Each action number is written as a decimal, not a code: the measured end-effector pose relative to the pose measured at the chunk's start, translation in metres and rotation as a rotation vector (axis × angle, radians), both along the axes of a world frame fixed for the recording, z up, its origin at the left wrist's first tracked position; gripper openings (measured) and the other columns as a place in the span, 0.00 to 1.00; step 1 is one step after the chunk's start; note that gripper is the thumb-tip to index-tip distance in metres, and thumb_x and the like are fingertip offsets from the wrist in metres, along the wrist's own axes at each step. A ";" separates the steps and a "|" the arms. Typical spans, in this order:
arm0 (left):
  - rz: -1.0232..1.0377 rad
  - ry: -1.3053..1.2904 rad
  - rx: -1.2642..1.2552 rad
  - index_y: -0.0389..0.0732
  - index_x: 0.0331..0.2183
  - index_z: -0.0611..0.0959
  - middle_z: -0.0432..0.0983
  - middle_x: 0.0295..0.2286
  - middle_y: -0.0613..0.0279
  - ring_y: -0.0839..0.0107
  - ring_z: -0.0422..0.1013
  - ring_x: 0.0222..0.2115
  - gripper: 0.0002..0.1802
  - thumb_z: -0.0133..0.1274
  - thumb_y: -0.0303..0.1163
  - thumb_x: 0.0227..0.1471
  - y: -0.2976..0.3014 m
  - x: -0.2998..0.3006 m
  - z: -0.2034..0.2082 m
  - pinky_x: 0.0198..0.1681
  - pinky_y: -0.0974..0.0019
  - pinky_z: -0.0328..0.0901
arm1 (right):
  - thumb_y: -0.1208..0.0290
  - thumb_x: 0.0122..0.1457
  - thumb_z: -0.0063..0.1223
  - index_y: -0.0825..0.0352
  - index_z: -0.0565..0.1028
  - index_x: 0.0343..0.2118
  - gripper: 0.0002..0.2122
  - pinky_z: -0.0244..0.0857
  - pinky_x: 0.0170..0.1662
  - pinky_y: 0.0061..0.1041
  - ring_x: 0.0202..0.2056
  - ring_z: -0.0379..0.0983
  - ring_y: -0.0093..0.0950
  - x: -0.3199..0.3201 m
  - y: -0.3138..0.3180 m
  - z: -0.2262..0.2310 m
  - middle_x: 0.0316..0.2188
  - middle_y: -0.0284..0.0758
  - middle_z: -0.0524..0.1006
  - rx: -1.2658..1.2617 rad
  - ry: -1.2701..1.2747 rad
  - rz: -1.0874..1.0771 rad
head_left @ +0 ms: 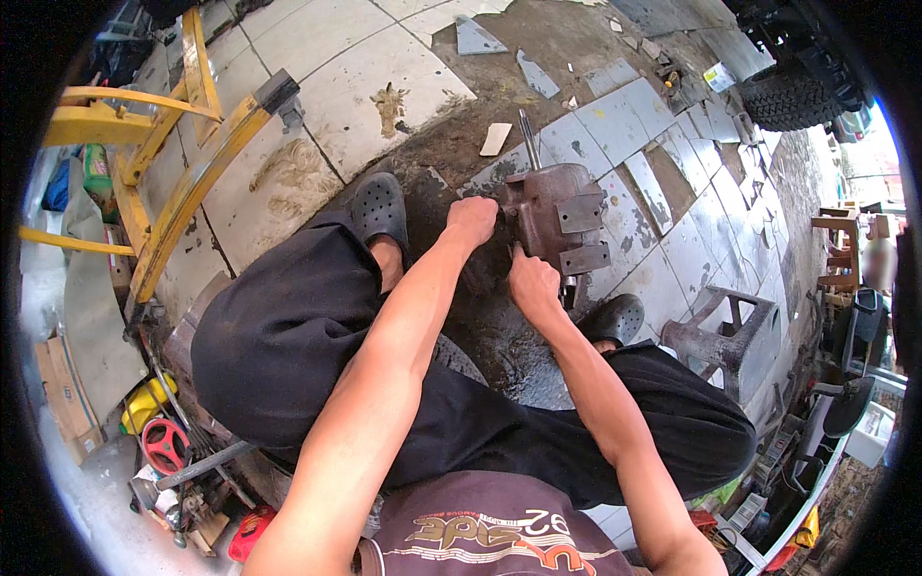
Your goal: The person sits on the floor and works on a metal mechanical part, likely a brake caliper, using a small tool to adjust or clean its components. The person holds the part with both hands and manipulates it while seated.
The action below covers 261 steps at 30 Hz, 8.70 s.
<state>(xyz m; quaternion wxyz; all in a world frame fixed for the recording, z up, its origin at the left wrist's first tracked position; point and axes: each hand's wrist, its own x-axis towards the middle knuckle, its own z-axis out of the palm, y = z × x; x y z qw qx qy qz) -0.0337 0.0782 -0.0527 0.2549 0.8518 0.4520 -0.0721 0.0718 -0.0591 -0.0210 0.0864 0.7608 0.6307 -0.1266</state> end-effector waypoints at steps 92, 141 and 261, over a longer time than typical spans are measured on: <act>-0.039 0.465 -0.158 0.33 0.65 0.43 0.79 0.44 0.51 0.59 0.77 0.43 0.48 0.52 0.29 0.50 -0.032 0.030 0.009 0.44 0.57 0.70 | 0.70 0.60 0.40 0.59 0.75 0.48 0.15 0.73 0.38 0.47 0.36 0.79 0.48 0.007 -0.002 -0.010 0.33 0.51 0.80 -0.082 0.303 -0.260; -0.071 0.422 -0.174 0.31 0.64 0.44 0.79 0.45 0.54 0.61 0.77 0.43 0.45 0.48 0.30 0.53 -0.030 0.024 0.013 0.42 0.59 0.71 | 0.70 0.58 0.43 0.64 0.78 0.38 0.11 0.74 0.31 0.42 0.30 0.81 0.43 -0.002 -0.009 0.002 0.27 0.45 0.81 -0.016 0.137 -0.178; 1.163 -1.090 -0.906 0.34 0.38 0.83 0.80 0.32 0.60 0.71 0.75 0.32 0.15 0.65 0.29 0.46 -0.153 0.002 -0.009 0.35 0.67 0.69 | 0.62 0.61 0.49 0.71 0.78 0.42 0.16 0.66 0.46 0.40 0.42 0.75 0.49 0.032 -0.074 -0.024 0.37 0.52 0.78 0.286 0.631 -0.732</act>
